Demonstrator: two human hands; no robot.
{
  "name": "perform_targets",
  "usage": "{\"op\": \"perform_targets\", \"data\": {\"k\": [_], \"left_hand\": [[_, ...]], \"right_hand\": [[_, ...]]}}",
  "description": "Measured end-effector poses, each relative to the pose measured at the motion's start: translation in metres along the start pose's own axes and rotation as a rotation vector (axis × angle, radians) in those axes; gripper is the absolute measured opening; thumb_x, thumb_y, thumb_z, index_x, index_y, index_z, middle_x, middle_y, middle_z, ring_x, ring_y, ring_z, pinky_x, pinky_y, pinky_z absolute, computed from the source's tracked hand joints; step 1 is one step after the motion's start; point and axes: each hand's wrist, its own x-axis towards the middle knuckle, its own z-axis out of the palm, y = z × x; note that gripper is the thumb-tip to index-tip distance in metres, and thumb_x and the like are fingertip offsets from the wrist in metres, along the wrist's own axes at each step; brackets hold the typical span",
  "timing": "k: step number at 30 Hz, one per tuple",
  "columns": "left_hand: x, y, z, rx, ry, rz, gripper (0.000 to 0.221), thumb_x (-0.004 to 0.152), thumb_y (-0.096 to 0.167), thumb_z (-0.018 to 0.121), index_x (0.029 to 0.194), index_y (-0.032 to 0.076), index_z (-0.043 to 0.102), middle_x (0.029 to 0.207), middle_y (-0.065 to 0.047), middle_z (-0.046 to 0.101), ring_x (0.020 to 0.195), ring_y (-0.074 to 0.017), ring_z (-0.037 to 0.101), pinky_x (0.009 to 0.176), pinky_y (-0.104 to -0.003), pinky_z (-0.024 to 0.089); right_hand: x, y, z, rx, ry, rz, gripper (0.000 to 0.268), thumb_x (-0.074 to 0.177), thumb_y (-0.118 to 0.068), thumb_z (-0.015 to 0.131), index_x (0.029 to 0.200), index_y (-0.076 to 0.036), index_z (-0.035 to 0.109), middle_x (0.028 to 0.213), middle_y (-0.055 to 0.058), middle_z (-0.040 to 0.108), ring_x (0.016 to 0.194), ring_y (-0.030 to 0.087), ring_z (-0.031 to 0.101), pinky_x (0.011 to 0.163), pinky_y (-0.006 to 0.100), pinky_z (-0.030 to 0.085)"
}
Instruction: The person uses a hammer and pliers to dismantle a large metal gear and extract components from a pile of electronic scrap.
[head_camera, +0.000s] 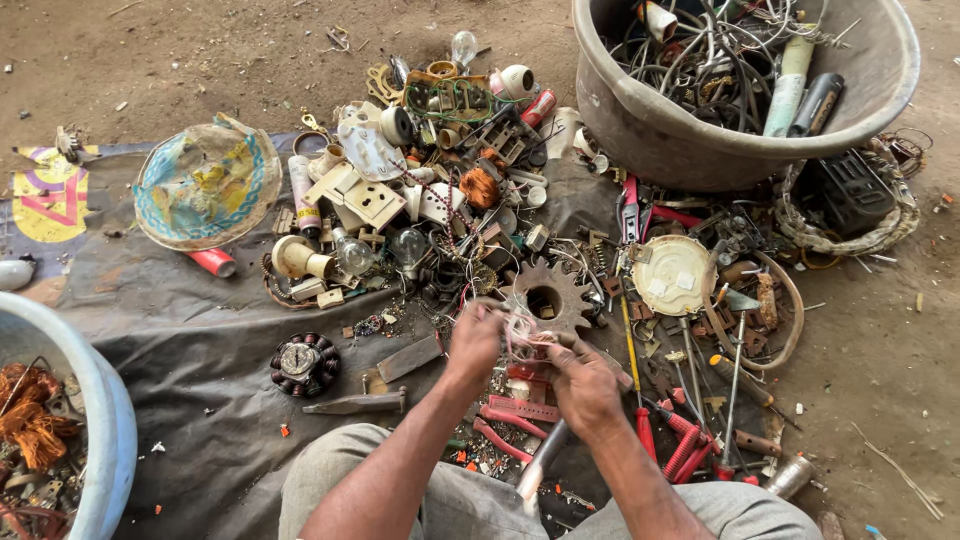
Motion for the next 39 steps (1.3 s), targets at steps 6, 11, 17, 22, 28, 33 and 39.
{"op": "perform_targets", "data": {"k": [6,11,17,22,28,33,39], "left_hand": [[-0.027,0.013,0.016,-0.172,-0.284,-0.369,0.029,0.102,0.027,0.049,0.116,0.004,0.059,0.081,-0.006,0.068,0.06,-0.0175,0.068,0.047,-0.036,0.059],[-0.011,0.002,0.007,-0.116,-0.184,-0.323,0.024,0.101,0.014,0.062,0.119,0.0,0.056,0.09,-0.013,0.07,0.067,-0.0205,0.072,0.056,-0.037,0.064],[-0.005,0.007,-0.001,-0.244,-0.099,-0.327,0.023,0.1,0.015,0.061,0.115,-0.003,0.06,0.09,-0.017,0.069,0.064,-0.023,0.07,0.053,-0.035,0.062],[-0.012,0.019,0.004,-0.202,-0.066,-0.305,0.025,0.099,0.018,0.064,0.115,-0.002,0.063,0.092,-0.014,0.07,0.071,-0.0206,0.07,0.06,-0.034,0.063],[-0.018,0.012,0.007,-0.006,-0.241,-0.123,0.033,0.092,0.008,0.068,0.122,-0.005,0.064,0.1,-0.01,0.075,0.087,-0.0175,0.071,0.08,-0.03,0.062],[-0.03,0.015,0.004,0.087,-0.486,-0.05,0.045,0.096,0.012,0.056,0.137,-0.004,0.064,0.105,-0.007,0.076,0.092,-0.0149,0.068,0.086,-0.027,0.056],[-0.046,0.038,0.0,0.163,-0.644,-0.075,0.051,0.1,0.019,0.05,0.148,0.004,0.058,0.093,-0.011,0.06,0.09,-0.0181,0.057,0.086,-0.031,0.048]], "right_hand": [[0.003,-0.006,-0.007,0.38,-0.05,0.018,0.026,0.103,-0.01,0.046,0.115,0.005,0.064,0.109,0.018,0.072,0.099,0.029,0.071,0.087,0.044,0.06],[0.013,0.0,-0.026,0.221,0.137,-0.035,0.022,0.107,-0.009,0.049,0.118,0.004,0.064,0.112,0.017,0.072,0.1,0.029,0.071,0.089,0.043,0.057],[0.007,-0.011,-0.011,0.149,0.104,-0.025,0.028,0.098,-0.015,0.05,0.117,0.002,0.063,0.111,0.017,0.071,0.104,0.031,0.068,0.091,0.05,0.056],[0.002,-0.018,0.0,0.113,-0.04,-0.105,0.045,0.084,-0.006,0.054,0.128,0.004,0.057,0.118,0.017,0.069,0.114,0.031,0.065,0.103,0.049,0.054],[0.0,-0.016,0.011,-0.217,-0.039,-0.132,0.047,0.091,-0.003,0.056,0.137,0.005,0.053,0.118,0.016,0.068,0.11,0.026,0.066,0.101,0.041,0.055],[-0.007,-0.018,0.025,-0.728,0.055,-0.065,0.027,0.096,-0.005,0.063,0.122,0.002,0.062,0.105,0.013,0.072,0.093,0.018,0.068,0.085,0.035,0.058],[0.012,-0.003,-0.008,-0.083,-0.048,0.037,0.033,0.106,-0.019,0.042,0.114,0.004,0.064,0.104,0.018,0.073,0.09,0.028,0.07,0.082,0.047,0.059]]}}
